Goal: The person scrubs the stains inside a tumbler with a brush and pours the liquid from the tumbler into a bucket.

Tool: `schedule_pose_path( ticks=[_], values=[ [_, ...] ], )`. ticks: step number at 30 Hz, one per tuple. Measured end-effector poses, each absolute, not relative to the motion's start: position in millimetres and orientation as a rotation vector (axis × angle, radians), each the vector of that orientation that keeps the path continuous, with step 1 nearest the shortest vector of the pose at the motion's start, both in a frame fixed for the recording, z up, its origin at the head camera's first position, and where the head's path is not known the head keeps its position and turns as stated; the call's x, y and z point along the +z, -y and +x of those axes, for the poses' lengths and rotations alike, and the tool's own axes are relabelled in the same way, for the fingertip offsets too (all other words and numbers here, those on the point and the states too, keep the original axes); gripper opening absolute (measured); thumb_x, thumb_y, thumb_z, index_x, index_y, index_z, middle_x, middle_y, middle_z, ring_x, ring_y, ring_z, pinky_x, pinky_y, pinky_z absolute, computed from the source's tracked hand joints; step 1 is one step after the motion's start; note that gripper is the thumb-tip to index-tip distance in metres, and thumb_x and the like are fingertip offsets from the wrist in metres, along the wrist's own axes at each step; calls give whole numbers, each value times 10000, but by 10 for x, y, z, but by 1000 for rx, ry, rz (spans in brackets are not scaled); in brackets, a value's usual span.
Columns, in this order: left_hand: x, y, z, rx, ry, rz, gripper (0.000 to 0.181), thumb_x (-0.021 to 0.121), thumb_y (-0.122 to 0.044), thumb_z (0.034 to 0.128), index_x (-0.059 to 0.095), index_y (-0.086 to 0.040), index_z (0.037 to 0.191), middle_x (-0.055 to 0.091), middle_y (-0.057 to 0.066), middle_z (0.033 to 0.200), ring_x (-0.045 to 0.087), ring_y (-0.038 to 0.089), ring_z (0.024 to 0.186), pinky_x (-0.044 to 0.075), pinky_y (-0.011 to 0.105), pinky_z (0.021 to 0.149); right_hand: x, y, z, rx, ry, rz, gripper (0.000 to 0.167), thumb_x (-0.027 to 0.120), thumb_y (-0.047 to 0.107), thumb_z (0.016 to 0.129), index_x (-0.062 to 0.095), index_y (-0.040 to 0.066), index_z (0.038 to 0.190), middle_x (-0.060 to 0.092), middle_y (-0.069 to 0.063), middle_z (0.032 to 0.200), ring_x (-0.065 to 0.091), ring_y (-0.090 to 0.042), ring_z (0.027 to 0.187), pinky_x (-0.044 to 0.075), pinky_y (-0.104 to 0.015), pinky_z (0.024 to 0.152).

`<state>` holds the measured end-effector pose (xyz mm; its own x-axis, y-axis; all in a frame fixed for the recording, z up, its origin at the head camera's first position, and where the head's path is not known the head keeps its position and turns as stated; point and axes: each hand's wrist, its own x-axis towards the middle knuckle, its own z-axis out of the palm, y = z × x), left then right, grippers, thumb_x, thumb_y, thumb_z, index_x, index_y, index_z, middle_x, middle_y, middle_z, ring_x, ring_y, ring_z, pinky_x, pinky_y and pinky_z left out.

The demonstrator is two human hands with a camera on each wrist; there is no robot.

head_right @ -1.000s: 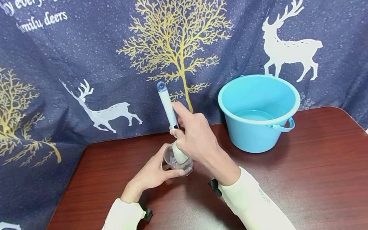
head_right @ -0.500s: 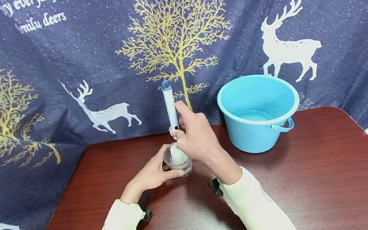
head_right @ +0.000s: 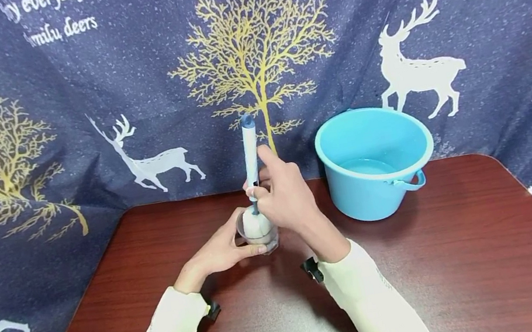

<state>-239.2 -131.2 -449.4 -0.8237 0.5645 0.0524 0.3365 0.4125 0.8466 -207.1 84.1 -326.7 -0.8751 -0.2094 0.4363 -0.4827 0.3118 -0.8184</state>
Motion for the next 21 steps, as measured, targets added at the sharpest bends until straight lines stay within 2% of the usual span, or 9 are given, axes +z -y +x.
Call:
schedule_pose_path(
  ticks=[10,21],
  values=[
    [-4480,1302,-2380,1381,-2420,769,812,905,-257,879,393,-211,1508,585,-11,1402,573,131,1289,484,382,1116,-3288,-822,-2098,1642,2299,645,326,716,-44,969,545,79,1217,798,-70,932,793,-189,906,637,-440,817],
    [-4490,1307,-2381,1388,-2397,751,891,902,-242,881,329,-196,1562,583,-9,1409,584,126,1285,476,373,1117,-3340,-794,-2139,1711,2237,642,399,693,-64,975,566,140,1294,794,-30,933,785,-133,938,639,-373,836]
  ],
)
